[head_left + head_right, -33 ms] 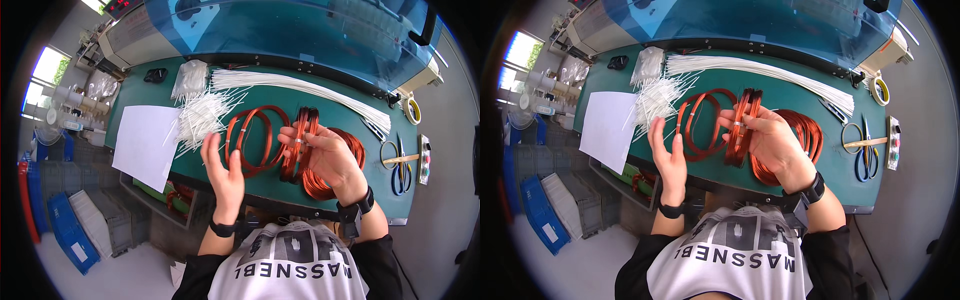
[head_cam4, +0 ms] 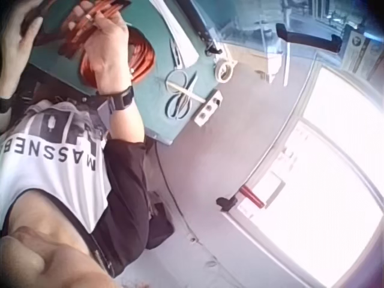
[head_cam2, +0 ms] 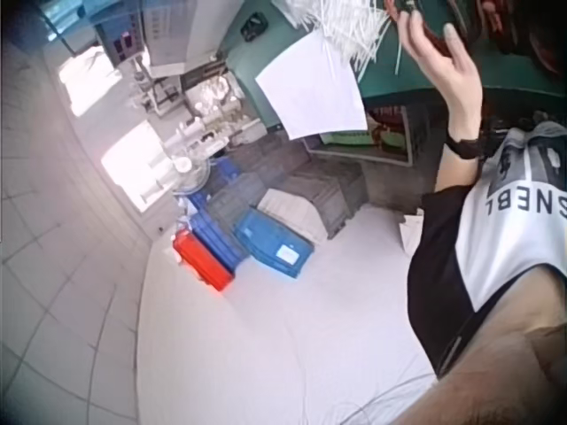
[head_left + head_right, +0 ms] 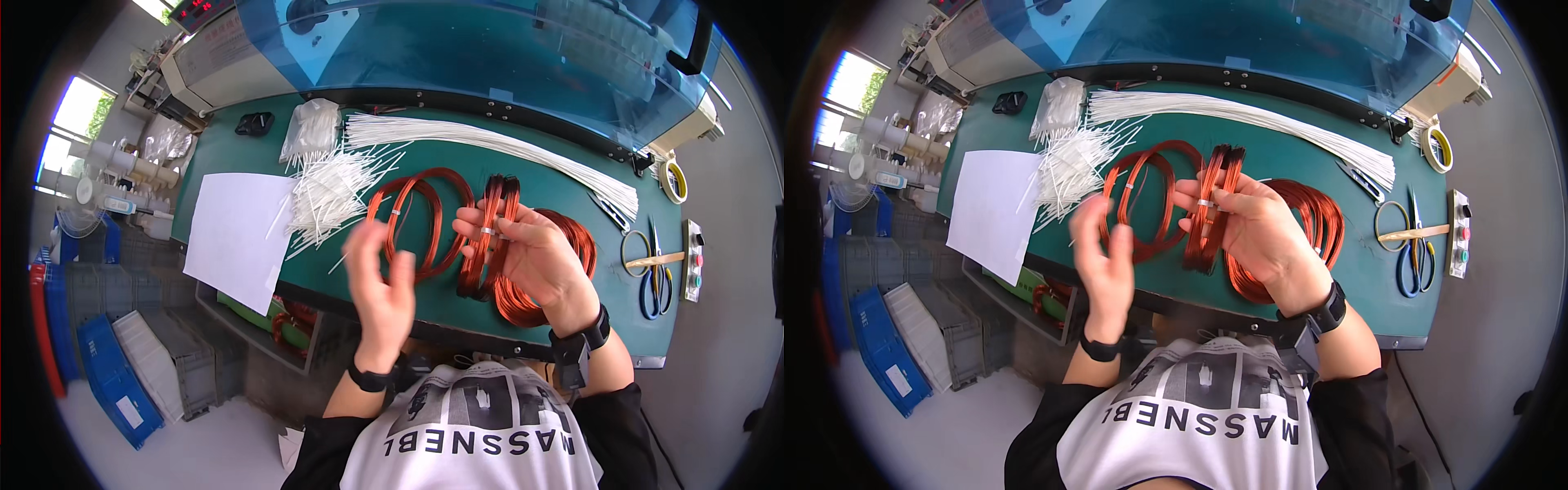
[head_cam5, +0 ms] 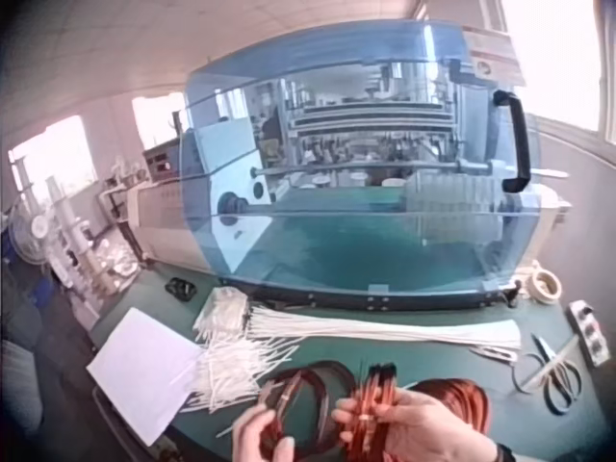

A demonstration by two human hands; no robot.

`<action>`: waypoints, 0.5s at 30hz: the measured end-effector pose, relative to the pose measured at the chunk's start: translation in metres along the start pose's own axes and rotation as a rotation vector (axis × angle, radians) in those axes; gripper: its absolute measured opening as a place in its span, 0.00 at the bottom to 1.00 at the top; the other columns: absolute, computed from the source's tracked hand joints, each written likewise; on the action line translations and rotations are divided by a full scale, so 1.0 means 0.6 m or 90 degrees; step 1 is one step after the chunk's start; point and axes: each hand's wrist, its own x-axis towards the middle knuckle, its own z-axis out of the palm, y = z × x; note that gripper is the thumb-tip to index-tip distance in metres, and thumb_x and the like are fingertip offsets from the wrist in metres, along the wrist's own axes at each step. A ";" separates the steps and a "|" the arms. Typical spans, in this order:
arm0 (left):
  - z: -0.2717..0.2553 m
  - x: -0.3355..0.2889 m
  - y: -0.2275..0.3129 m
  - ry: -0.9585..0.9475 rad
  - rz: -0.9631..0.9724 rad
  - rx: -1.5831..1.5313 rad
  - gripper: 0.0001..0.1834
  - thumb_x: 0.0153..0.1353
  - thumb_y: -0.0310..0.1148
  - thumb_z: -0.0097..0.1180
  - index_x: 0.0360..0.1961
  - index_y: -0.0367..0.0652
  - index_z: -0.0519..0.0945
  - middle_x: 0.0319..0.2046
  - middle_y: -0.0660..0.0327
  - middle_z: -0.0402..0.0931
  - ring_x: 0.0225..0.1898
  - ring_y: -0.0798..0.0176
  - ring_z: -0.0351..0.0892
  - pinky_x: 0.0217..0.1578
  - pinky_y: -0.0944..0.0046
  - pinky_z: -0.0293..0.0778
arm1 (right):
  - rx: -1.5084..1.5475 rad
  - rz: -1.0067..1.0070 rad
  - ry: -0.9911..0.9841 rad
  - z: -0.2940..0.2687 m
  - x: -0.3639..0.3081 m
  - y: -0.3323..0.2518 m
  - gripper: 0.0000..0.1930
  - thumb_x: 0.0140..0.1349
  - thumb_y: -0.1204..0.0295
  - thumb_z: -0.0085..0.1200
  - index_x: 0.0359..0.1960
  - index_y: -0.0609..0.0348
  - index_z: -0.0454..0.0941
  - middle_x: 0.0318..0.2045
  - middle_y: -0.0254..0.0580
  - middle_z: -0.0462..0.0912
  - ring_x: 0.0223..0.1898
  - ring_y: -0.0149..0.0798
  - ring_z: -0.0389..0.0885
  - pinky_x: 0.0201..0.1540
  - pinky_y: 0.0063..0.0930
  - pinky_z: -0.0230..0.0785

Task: Winding copper wire into multiple coils using a machine and securing them with plastic ties.

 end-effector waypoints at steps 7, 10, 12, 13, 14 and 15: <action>0.031 -0.044 0.059 -0.332 -0.328 -0.390 0.08 0.62 0.30 0.55 0.33 0.35 0.79 0.19 0.63 0.73 0.23 0.76 0.70 0.25 0.74 0.65 | -0.184 -0.130 0.092 -0.052 -0.033 0.005 0.16 0.64 0.80 0.40 0.53 0.72 0.64 0.48 0.52 0.74 0.52 0.45 0.73 0.56 0.37 0.65; 0.036 -0.043 0.068 -0.333 -0.363 -0.448 0.09 0.63 0.31 0.54 0.35 0.35 0.80 0.19 0.66 0.74 0.24 0.77 0.71 0.26 0.75 0.66 | -0.855 -0.696 0.418 -0.084 -0.024 0.028 0.20 0.57 0.85 0.43 0.53 0.71 0.65 0.47 0.50 0.72 0.51 0.48 0.71 0.56 0.32 0.63; 0.036 -0.049 0.064 -0.307 -0.382 -0.469 0.10 0.64 0.32 0.53 0.36 0.35 0.80 0.21 0.65 0.75 0.25 0.77 0.71 0.27 0.75 0.66 | -0.835 -0.627 0.188 -0.062 -0.006 0.032 0.16 0.56 0.85 0.44 0.48 0.68 0.70 0.43 0.52 0.75 0.47 0.45 0.74 0.50 0.31 0.66; 0.034 -0.051 0.066 -0.305 -0.383 -0.466 0.10 0.64 0.32 0.53 0.36 0.35 0.80 0.21 0.65 0.75 0.25 0.77 0.71 0.27 0.75 0.66 | -0.711 -0.448 0.083 -0.051 0.012 0.041 0.16 0.57 0.85 0.43 0.48 0.68 0.71 0.41 0.46 0.76 0.45 0.40 0.74 0.50 0.27 0.65; 0.039 -0.050 0.073 -0.265 -0.378 -0.453 0.10 0.65 0.32 0.52 0.37 0.35 0.79 0.22 0.65 0.75 0.25 0.78 0.70 0.28 0.75 0.66 | -0.585 -0.278 -0.009 -0.046 0.026 0.037 0.15 0.57 0.84 0.42 0.47 0.68 0.72 0.40 0.40 0.76 0.43 0.35 0.74 0.50 0.23 0.64; 0.039 -0.051 0.076 -0.220 -0.376 -0.433 0.10 0.66 0.32 0.51 0.38 0.35 0.79 0.23 0.66 0.75 0.26 0.78 0.69 0.28 0.76 0.66 | -0.563 -0.244 0.036 -0.046 0.045 0.028 0.14 0.57 0.83 0.42 0.45 0.68 0.73 0.36 0.37 0.77 0.42 0.33 0.74 0.48 0.22 0.64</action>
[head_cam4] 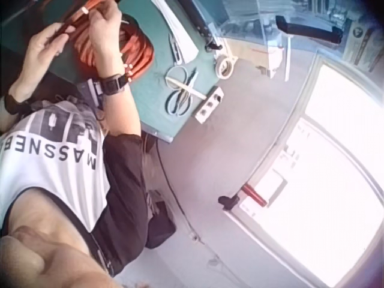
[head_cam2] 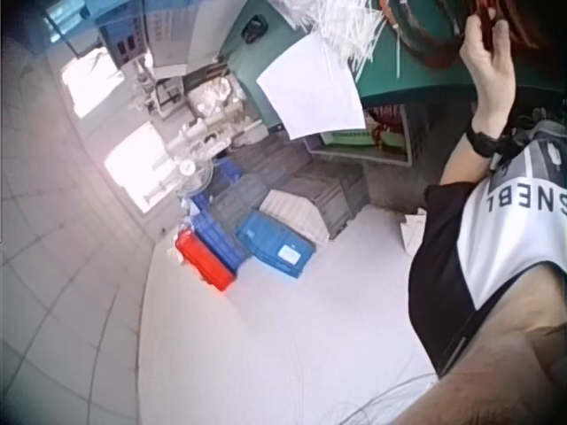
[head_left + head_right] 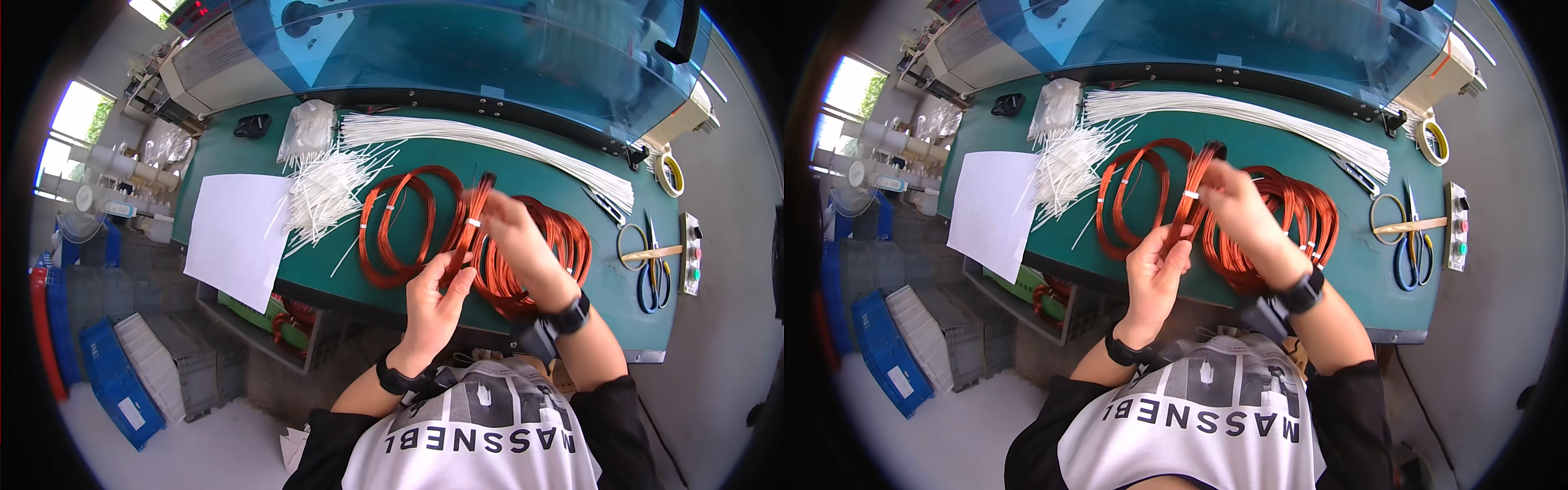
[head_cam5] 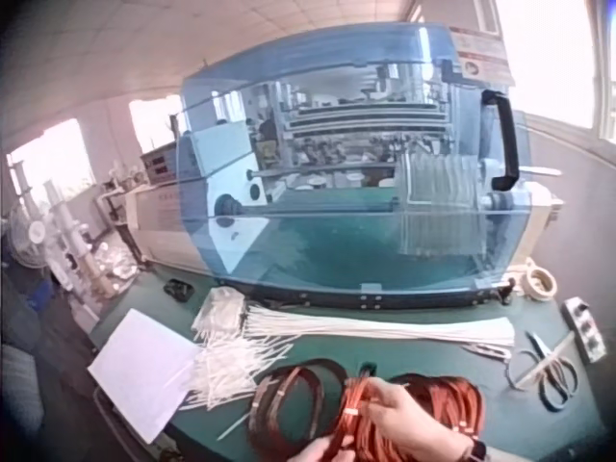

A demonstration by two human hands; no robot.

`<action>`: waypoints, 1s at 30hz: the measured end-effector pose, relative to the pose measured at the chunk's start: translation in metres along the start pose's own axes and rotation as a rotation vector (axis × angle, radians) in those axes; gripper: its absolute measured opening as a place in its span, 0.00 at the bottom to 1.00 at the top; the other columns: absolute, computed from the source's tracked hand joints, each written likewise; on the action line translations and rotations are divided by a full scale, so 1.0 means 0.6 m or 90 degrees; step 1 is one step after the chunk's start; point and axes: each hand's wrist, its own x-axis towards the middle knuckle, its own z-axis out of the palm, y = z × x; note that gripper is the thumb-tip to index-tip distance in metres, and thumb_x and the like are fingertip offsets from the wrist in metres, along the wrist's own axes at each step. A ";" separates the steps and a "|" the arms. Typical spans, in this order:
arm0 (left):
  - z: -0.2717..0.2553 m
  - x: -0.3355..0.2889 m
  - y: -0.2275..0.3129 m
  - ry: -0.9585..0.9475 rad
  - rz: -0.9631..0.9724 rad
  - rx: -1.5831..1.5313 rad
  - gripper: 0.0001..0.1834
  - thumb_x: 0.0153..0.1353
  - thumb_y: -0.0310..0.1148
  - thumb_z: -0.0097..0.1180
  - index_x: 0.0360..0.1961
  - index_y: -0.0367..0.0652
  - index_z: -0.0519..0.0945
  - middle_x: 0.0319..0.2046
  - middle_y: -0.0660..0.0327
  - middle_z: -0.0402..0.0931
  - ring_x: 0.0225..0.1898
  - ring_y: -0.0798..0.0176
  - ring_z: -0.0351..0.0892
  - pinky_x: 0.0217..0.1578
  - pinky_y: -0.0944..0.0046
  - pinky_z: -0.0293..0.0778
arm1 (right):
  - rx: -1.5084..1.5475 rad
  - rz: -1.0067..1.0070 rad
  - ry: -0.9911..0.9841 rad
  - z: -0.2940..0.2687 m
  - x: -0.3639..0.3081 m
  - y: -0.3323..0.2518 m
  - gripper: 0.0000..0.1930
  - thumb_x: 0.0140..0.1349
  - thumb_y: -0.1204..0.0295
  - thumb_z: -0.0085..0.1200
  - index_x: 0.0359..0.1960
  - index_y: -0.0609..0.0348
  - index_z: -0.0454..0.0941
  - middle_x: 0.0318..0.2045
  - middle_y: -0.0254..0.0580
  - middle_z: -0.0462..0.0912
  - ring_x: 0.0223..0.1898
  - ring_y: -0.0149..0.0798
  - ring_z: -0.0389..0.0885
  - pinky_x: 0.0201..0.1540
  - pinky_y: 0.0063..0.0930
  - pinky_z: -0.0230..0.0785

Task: Winding copper wire into multiple coils using a machine and securing them with plastic ties.

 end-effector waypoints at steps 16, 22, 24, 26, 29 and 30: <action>-0.031 -0.003 -0.009 -0.254 -0.041 -0.067 0.13 0.67 0.36 0.49 0.35 0.36 0.79 0.17 0.71 0.64 0.21 0.79 0.59 0.22 0.76 0.57 | 0.304 0.129 0.086 0.017 -0.015 -0.004 0.18 0.58 0.57 0.55 0.42 0.53 0.68 0.39 0.34 0.70 0.45 0.32 0.67 0.46 0.29 0.62; -0.022 -0.011 -0.009 -0.171 -0.065 0.060 0.19 0.69 0.39 0.45 0.26 0.36 0.76 0.16 0.71 0.63 0.20 0.78 0.59 0.21 0.74 0.56 | 0.210 0.099 0.101 0.028 -0.024 0.001 0.25 0.56 0.65 0.56 0.53 0.60 0.64 0.41 0.36 0.72 0.43 0.31 0.70 0.44 0.26 0.65; -0.019 -0.015 -0.007 -0.128 -0.072 0.048 0.20 0.69 0.39 0.44 0.23 0.37 0.73 0.16 0.70 0.63 0.19 0.77 0.60 0.20 0.74 0.55 | 0.187 0.066 0.097 0.041 -0.029 0.004 0.39 0.55 0.68 0.57 0.65 0.65 0.48 0.46 0.40 0.72 0.46 0.31 0.70 0.47 0.26 0.66; -0.017 -0.019 -0.019 -0.111 -0.060 -0.001 0.20 0.69 0.39 0.44 0.24 0.37 0.73 0.16 0.70 0.64 0.19 0.77 0.60 0.20 0.74 0.55 | 0.229 0.102 0.041 0.036 -0.032 -0.013 0.48 0.55 0.63 0.59 0.67 0.69 0.38 0.54 0.51 0.65 0.51 0.35 0.69 0.51 0.27 0.65; -0.021 -0.016 -0.027 -0.025 -0.030 -0.224 0.16 0.70 0.36 0.41 0.30 0.36 0.75 0.16 0.67 0.66 0.19 0.77 0.61 0.20 0.75 0.55 | 0.222 0.072 0.052 0.004 -0.050 0.003 0.49 0.56 0.59 0.60 0.67 0.72 0.38 0.61 0.60 0.58 0.60 0.41 0.64 0.60 0.30 0.59; -0.035 -0.013 -0.020 -0.015 -0.052 -0.208 0.15 0.71 0.36 0.40 0.37 0.35 0.74 0.19 0.65 0.69 0.20 0.73 0.64 0.25 0.72 0.61 | 0.187 0.042 0.062 -0.014 -0.063 0.005 0.48 0.57 0.57 0.59 0.67 0.70 0.41 0.63 0.62 0.56 0.64 0.44 0.60 0.63 0.33 0.54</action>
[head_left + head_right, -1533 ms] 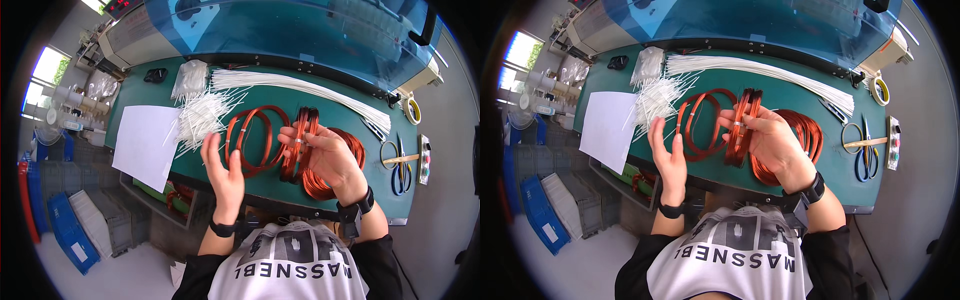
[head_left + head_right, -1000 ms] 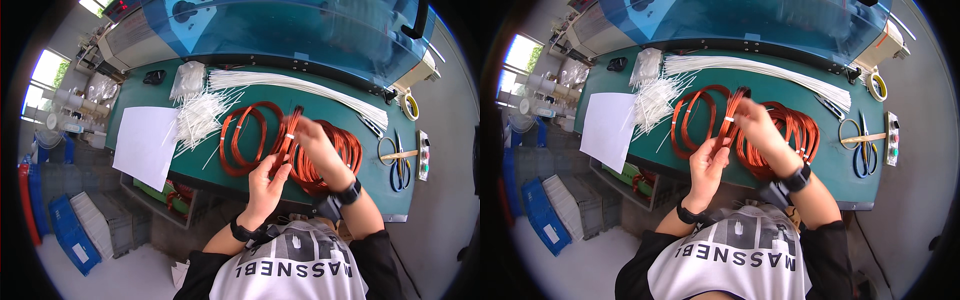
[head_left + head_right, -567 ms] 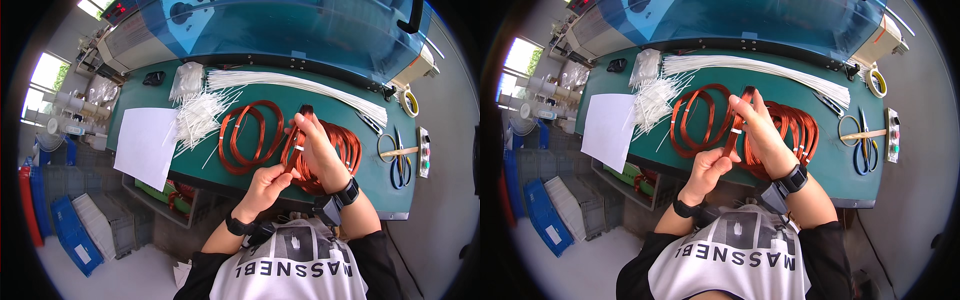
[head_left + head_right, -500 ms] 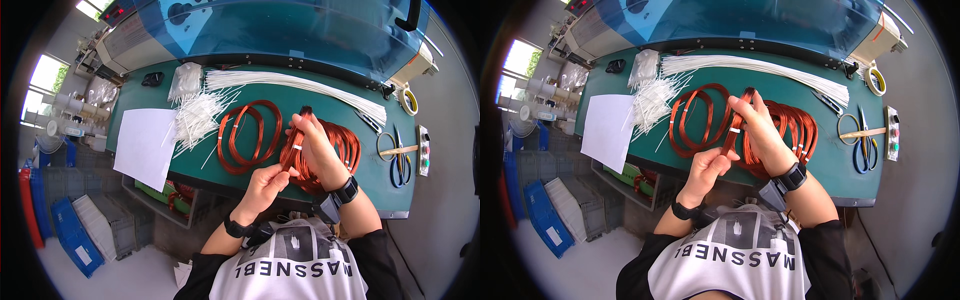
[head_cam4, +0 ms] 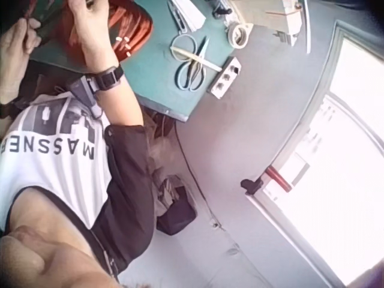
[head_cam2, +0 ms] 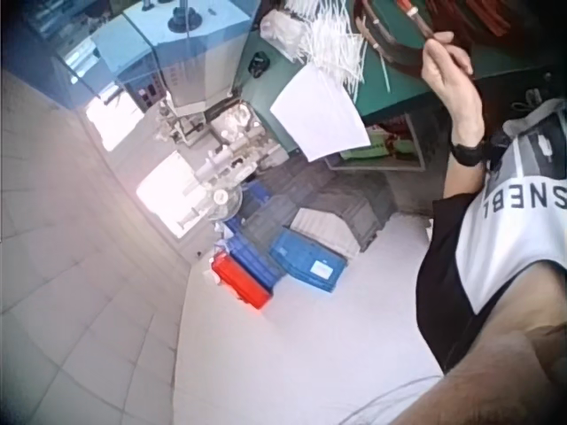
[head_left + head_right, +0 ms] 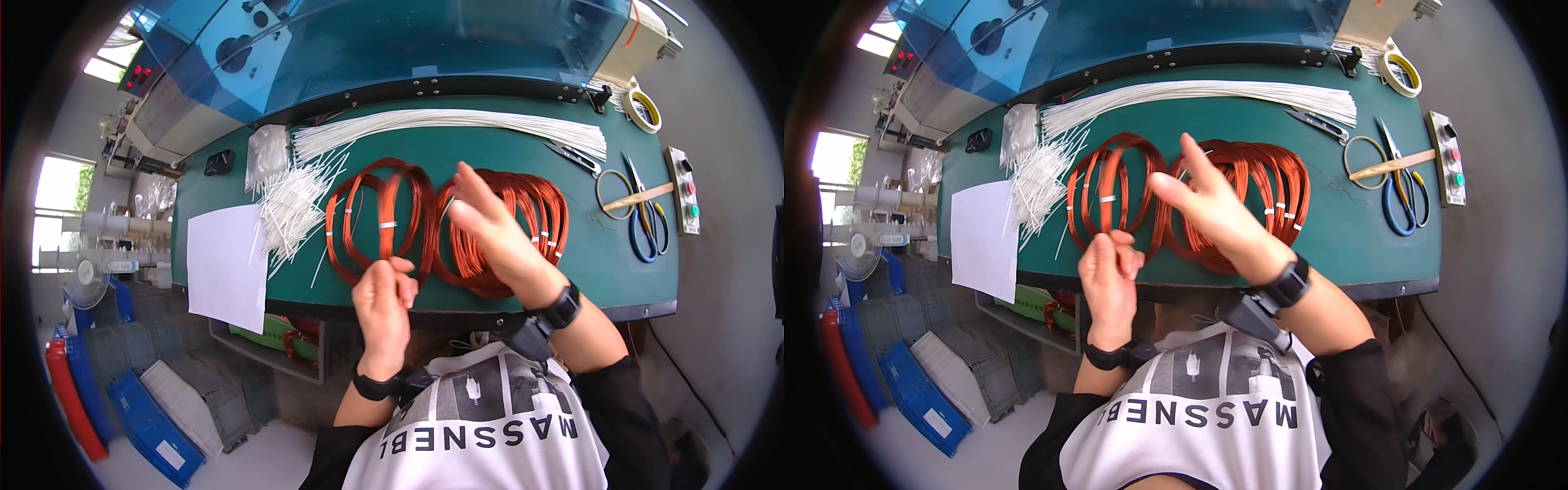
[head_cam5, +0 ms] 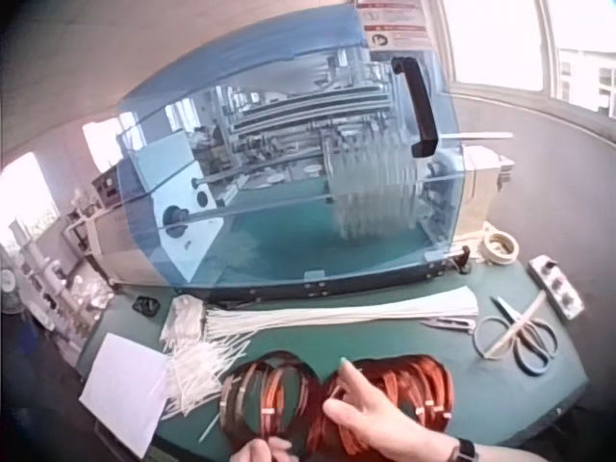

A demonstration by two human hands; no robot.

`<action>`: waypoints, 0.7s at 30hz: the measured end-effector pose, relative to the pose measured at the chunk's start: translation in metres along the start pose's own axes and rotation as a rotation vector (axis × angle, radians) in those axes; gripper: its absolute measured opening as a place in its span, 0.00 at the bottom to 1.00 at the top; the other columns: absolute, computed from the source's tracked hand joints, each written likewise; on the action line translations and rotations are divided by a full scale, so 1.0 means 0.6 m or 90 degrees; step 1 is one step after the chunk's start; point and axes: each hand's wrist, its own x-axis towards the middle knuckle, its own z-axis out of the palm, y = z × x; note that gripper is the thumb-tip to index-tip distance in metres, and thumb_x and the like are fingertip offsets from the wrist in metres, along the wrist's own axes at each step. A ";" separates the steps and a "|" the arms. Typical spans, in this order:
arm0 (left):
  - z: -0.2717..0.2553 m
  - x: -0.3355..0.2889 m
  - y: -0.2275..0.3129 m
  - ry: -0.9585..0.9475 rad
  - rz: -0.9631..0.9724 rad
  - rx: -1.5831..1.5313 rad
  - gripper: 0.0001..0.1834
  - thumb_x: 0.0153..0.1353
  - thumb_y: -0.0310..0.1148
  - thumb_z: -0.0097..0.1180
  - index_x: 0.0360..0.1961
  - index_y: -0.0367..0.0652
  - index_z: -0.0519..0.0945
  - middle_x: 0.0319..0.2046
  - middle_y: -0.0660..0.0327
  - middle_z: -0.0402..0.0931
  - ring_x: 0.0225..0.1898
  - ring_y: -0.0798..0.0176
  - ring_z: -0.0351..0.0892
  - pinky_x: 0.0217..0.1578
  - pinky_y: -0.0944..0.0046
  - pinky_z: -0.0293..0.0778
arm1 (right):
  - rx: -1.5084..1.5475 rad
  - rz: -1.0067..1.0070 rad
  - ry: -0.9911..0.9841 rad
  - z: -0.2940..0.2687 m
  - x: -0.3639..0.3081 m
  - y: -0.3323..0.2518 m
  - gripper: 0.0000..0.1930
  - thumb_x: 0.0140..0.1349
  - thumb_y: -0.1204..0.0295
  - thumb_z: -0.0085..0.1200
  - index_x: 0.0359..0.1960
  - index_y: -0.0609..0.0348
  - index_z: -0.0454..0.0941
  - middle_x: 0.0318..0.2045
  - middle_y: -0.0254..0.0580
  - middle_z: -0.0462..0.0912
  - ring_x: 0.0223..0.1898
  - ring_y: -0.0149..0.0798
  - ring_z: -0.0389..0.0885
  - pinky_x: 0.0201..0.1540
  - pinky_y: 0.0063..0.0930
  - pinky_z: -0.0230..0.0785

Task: Winding copper wire into multiple coils using a machine and securing them with plastic ties.

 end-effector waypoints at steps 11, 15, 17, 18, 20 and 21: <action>0.111 0.006 -0.059 -0.240 0.332 0.868 0.10 0.50 0.34 0.63 0.28 0.44 0.74 0.34 0.62 0.72 0.40 0.56 0.69 0.41 0.60 0.61 | 0.103 -0.074 0.352 -0.128 -0.143 0.024 0.09 0.63 0.73 0.49 0.42 0.62 0.77 0.36 0.34 0.79 0.40 0.27 0.74 0.45 0.22 0.65; 0.091 0.003 -0.034 -0.083 0.097 0.367 0.05 0.66 0.27 0.48 0.33 0.39 0.69 0.20 0.66 0.66 0.20 0.75 0.64 0.22 0.71 0.67 | 0.099 -0.073 0.371 -0.144 -0.165 0.027 0.12 0.63 0.72 0.48 0.46 0.63 0.75 0.44 0.40 0.78 0.48 0.33 0.74 0.52 0.28 0.64; 0.054 0.014 -0.010 -0.019 0.091 0.214 0.09 0.69 0.31 0.41 0.43 0.37 0.70 0.20 0.65 0.66 0.21 0.74 0.66 0.25 0.74 0.66 | 0.098 -0.077 0.380 -0.153 -0.169 0.026 0.12 0.63 0.72 0.48 0.47 0.63 0.74 0.46 0.41 0.77 0.50 0.34 0.73 0.54 0.29 0.63; 0.038 0.016 0.000 0.019 0.083 0.212 0.14 0.70 0.32 0.40 0.53 0.37 0.68 0.22 0.65 0.69 0.20 0.74 0.66 0.25 0.75 0.65 | 0.115 -0.058 0.374 -0.155 -0.168 0.026 0.13 0.64 0.72 0.47 0.48 0.64 0.73 0.48 0.41 0.76 0.53 0.35 0.72 0.56 0.30 0.62; 0.021 0.018 0.005 0.109 0.229 0.440 0.22 0.65 0.26 0.46 0.60 0.36 0.63 0.43 0.54 0.69 0.39 0.64 0.72 0.39 0.68 0.71 | 0.132 -0.039 0.371 -0.154 -0.166 0.024 0.14 0.64 0.71 0.47 0.49 0.64 0.72 0.49 0.42 0.75 0.55 0.36 0.70 0.58 0.31 0.60; 0.027 0.022 0.004 0.172 0.381 0.624 0.25 0.62 0.23 0.50 0.61 0.36 0.62 0.51 0.51 0.65 0.47 0.60 0.72 0.45 0.64 0.71 | 0.133 -0.039 0.372 -0.152 -0.165 0.020 0.15 0.64 0.71 0.47 0.51 0.64 0.71 0.50 0.42 0.74 0.56 0.36 0.69 0.59 0.31 0.59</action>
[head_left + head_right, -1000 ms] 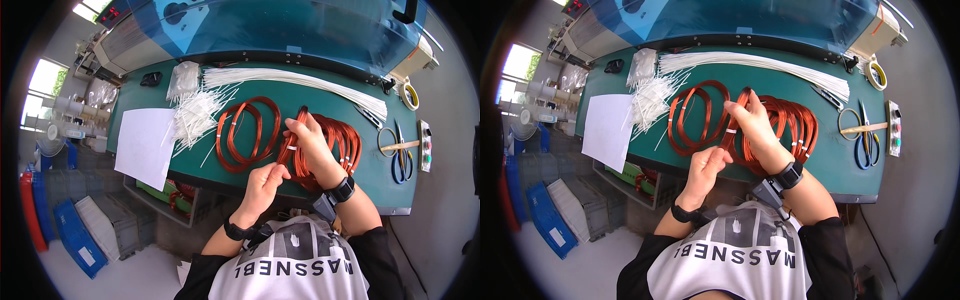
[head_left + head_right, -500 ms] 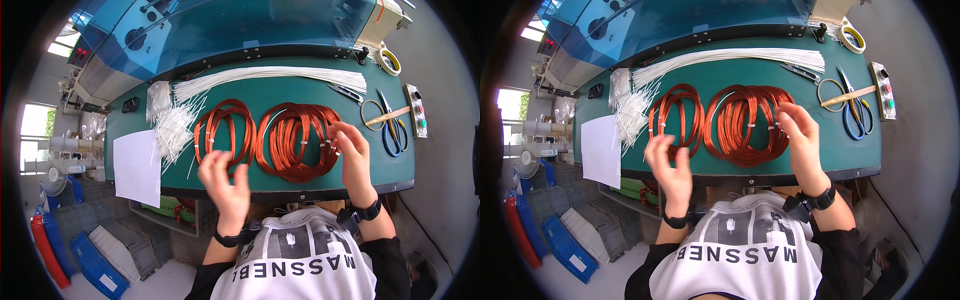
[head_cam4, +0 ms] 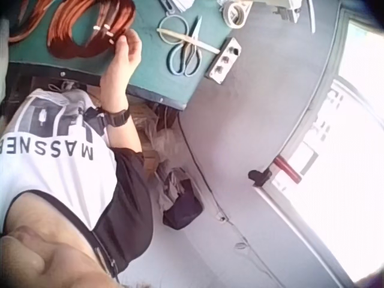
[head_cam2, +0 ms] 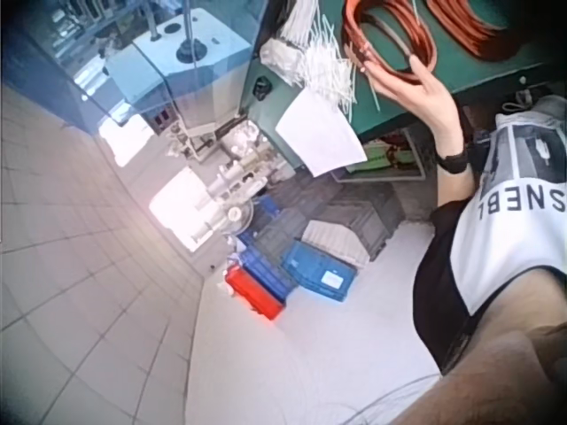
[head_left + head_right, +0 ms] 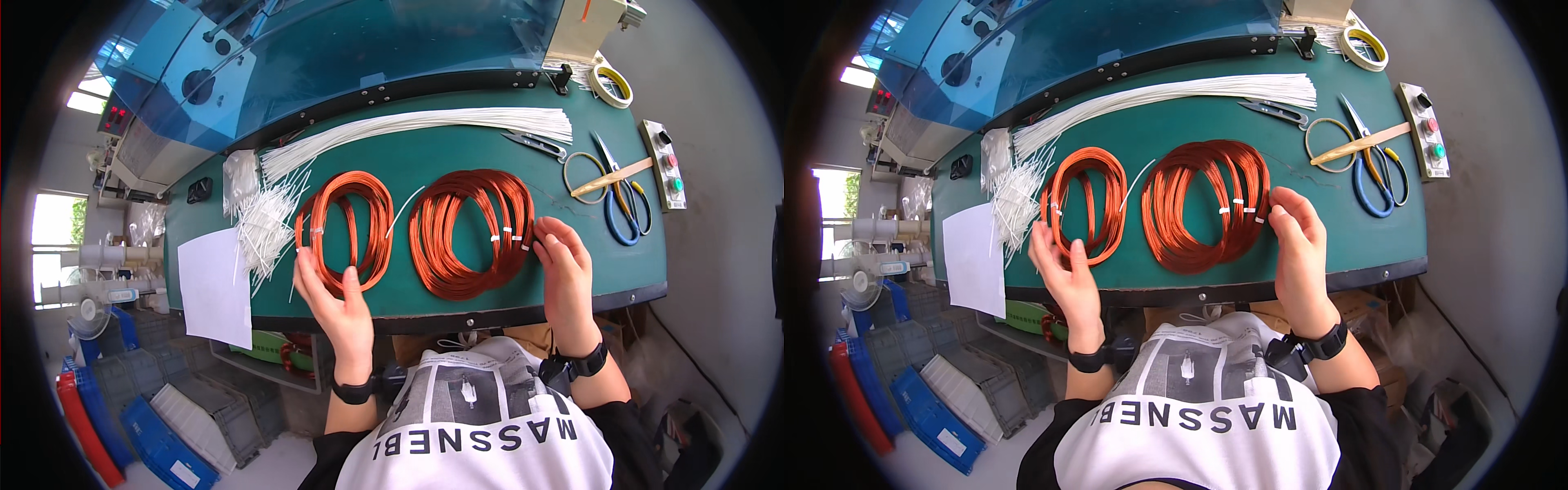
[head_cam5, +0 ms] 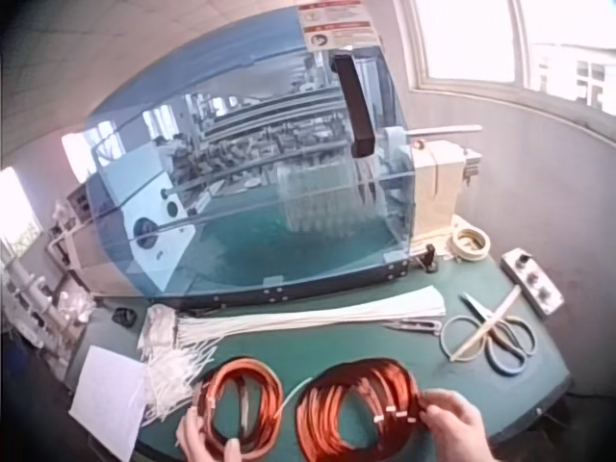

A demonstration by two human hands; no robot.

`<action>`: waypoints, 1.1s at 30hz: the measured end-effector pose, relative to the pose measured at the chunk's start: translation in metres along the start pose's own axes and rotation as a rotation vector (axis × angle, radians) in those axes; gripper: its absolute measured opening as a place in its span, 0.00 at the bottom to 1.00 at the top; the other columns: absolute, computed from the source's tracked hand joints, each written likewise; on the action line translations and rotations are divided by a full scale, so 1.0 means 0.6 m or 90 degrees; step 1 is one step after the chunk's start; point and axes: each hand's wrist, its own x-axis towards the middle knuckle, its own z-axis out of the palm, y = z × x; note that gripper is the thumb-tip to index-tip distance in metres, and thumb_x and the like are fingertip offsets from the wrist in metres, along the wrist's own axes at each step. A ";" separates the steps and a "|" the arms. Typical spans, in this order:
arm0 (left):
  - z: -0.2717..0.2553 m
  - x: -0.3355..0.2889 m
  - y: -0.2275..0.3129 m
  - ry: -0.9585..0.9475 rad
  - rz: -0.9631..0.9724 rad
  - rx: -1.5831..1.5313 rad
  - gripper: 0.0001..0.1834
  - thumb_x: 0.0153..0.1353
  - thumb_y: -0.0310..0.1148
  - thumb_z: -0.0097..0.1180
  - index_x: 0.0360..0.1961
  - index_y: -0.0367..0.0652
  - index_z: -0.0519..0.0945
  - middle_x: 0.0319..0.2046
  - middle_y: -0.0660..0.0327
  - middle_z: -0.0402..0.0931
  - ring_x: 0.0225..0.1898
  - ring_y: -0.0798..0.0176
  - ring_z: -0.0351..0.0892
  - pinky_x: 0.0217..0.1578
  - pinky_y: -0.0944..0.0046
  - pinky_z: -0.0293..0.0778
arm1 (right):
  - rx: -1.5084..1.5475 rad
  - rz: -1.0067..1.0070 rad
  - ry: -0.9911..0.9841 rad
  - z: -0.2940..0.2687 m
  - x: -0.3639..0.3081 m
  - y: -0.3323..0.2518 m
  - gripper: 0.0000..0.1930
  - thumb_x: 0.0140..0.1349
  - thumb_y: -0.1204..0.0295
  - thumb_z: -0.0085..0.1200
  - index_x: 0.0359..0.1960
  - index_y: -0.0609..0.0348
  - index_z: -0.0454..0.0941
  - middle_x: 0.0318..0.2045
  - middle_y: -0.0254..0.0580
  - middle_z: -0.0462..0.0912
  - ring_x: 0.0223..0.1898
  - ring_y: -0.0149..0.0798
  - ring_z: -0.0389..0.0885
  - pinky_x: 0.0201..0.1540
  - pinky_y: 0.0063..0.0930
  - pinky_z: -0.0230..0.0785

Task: Winding copper wire into multiple coils using a machine and securing them with plastic ties.

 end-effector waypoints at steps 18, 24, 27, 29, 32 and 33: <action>0.039 0.008 0.097 -0.808 -0.216 -0.380 0.17 0.53 0.25 0.61 0.44 0.34 0.74 0.36 0.57 0.79 0.38 0.61 0.77 0.43 0.61 0.71 | 0.246 0.297 -0.290 0.094 0.004 -0.074 0.16 0.64 0.72 0.44 0.51 0.69 0.68 0.45 0.49 0.78 0.45 0.39 0.78 0.52 0.36 0.71; 0.026 0.022 0.078 -0.954 -0.392 -0.634 0.16 0.52 0.23 0.62 0.44 0.36 0.78 0.42 0.59 0.79 0.44 0.64 0.78 0.49 0.63 0.71 | 0.292 0.462 -0.287 0.142 0.004 -0.048 0.20 0.65 0.64 0.46 0.51 0.68 0.69 0.50 0.54 0.76 0.53 0.49 0.75 0.54 0.43 0.69; 0.028 0.002 0.076 -0.941 -0.348 -0.673 0.20 0.50 0.26 0.65 0.46 0.36 0.77 0.43 0.58 0.79 0.48 0.62 0.76 0.52 0.63 0.69 | 0.203 0.393 -0.352 0.151 0.006 -0.047 0.20 0.65 0.64 0.46 0.51 0.68 0.69 0.48 0.53 0.78 0.51 0.49 0.77 0.53 0.43 0.70; 0.025 0.005 0.074 -0.958 -0.366 -0.692 0.20 0.50 0.27 0.66 0.46 0.36 0.77 0.44 0.58 0.78 0.49 0.62 0.75 0.53 0.62 0.68 | 0.214 0.351 -0.375 0.149 0.011 -0.048 0.19 0.65 0.65 0.46 0.51 0.69 0.69 0.45 0.52 0.79 0.49 0.49 0.78 0.53 0.41 0.71; 0.026 -0.004 0.068 -1.003 -0.317 -0.682 0.21 0.51 0.29 0.65 0.47 0.36 0.77 0.45 0.58 0.78 0.50 0.61 0.74 0.53 0.61 0.67 | 0.331 0.426 -0.365 0.149 0.027 -0.049 0.14 0.64 0.71 0.48 0.46 0.69 0.70 0.44 0.55 0.79 0.45 0.47 0.80 0.47 0.37 0.75; 0.027 -0.006 0.067 -1.031 -0.250 -0.652 0.22 0.51 0.30 0.65 0.48 0.36 0.77 0.45 0.58 0.77 0.50 0.61 0.74 0.53 0.61 0.67 | 0.287 0.421 -0.323 0.150 0.035 -0.057 0.14 0.64 0.72 0.48 0.47 0.69 0.70 0.39 0.52 0.80 0.43 0.45 0.81 0.44 0.35 0.77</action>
